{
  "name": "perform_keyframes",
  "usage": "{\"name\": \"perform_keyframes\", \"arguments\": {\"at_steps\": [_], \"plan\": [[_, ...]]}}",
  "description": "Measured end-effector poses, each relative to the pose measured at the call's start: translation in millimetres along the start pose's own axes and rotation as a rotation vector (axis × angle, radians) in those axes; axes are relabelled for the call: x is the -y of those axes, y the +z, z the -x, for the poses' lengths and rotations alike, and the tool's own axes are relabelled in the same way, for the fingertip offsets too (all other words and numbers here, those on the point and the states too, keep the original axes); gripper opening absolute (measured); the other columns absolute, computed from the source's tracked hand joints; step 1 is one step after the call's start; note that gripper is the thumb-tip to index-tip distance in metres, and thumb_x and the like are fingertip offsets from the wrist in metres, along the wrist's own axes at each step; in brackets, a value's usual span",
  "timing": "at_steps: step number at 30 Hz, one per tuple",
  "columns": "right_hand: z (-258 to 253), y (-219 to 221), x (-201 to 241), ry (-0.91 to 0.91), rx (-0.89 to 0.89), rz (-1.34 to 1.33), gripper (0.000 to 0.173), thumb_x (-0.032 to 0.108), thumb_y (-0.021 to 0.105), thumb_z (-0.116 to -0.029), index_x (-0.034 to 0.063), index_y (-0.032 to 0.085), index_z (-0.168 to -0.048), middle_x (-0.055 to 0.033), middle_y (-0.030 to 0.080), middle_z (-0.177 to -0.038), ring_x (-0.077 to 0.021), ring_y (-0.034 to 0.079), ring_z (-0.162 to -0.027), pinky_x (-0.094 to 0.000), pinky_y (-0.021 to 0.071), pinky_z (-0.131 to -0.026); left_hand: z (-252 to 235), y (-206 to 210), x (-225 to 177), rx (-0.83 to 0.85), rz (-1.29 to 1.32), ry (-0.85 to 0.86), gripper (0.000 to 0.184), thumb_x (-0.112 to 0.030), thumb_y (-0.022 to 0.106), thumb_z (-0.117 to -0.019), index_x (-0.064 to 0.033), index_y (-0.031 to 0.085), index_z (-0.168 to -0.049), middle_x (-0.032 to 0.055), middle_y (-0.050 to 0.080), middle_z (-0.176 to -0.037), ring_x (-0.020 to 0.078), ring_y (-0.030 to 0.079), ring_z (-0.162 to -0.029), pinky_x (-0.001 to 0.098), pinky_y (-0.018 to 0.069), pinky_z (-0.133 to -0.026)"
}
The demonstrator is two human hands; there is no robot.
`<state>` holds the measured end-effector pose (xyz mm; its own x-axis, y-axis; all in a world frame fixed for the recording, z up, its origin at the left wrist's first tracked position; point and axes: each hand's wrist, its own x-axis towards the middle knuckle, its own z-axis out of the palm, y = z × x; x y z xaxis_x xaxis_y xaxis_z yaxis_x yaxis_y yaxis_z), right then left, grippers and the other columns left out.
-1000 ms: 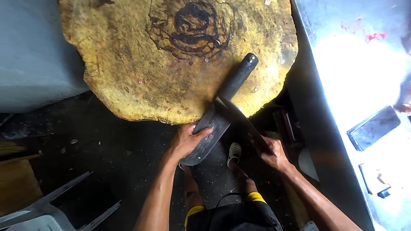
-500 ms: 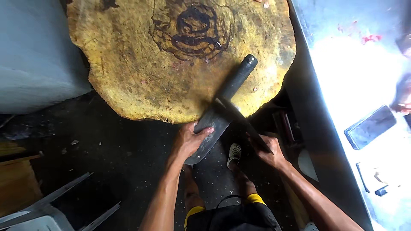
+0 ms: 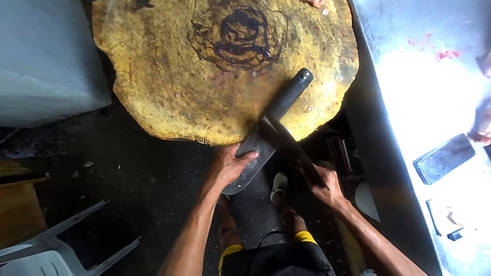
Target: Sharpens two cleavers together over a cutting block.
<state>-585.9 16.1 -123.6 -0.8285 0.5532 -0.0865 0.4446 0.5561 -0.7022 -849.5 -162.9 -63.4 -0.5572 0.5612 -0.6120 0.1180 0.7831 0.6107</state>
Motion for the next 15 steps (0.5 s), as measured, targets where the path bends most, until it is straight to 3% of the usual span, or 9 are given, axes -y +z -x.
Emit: {"name": "perform_keyframes", "arguments": {"at_steps": [4, 8, 11, 15], "plan": [[2.4, -0.6, 4.6, -0.139, -0.089, -0.085, 0.029, 0.019, 0.063, -0.0962, 0.0034, 0.076, -0.116, -0.0086, 0.078, -0.101, -0.0097, 0.073, -0.094, -0.0251, 0.0579, -0.087, 0.6, -0.1, 1.2, -0.009, -0.027, 0.041, 0.040, -0.050, 0.071, -0.0938, -0.0138, 0.073, -0.111, 0.0064, 0.073, -0.093, 0.0216, 0.071, -0.089, 0.0533, 0.0561, -0.082], [-0.7, 9.9, -9.4, -0.009, 0.037, 0.019, 0.030, 0.021, 0.061, -0.0942, 0.0079, 0.077, -0.116, -0.0075, 0.077, -0.092, -0.0162, 0.073, -0.082, -0.0366, 0.0598, -0.076, 1.1, 0.1, -0.2, -0.010, -0.028, 0.005, 0.039, -0.051, 0.071, -0.0934, -0.0147, 0.072, -0.107, 0.0064, 0.072, -0.090, 0.0221, 0.070, -0.086, 0.0539, 0.0554, -0.079], [1.5, 2.8, 2.0, 0.029, 0.008, 0.002, 0.031, 0.022, 0.061, -0.0955, 0.0077, 0.077, -0.118, -0.0067, 0.078, -0.096, -0.0131, 0.074, -0.085, -0.0320, 0.0597, -0.080, -0.3, -0.9, 0.4, -0.001, -0.020, -0.004, 0.039, -0.051, 0.071, -0.0937, -0.0139, 0.072, -0.107, 0.0063, 0.072, -0.089, 0.0221, 0.070, -0.086, 0.0528, 0.0554, -0.079], [2.0, -0.3, 6.5, -0.109, -0.093, -0.107, 0.027, 0.018, 0.062, -0.0973, 0.0033, 0.077, -0.115, -0.0078, 0.078, -0.102, -0.0082, 0.073, -0.095, -0.0245, 0.0581, -0.089, -0.2, -1.1, 1.5, -0.015, -0.005, 0.055, 0.036, -0.048, 0.072, -0.0937, -0.0142, 0.073, -0.107, 0.0057, 0.073, -0.090, 0.0204, 0.070, -0.086, 0.0522, 0.0562, -0.080]]}}
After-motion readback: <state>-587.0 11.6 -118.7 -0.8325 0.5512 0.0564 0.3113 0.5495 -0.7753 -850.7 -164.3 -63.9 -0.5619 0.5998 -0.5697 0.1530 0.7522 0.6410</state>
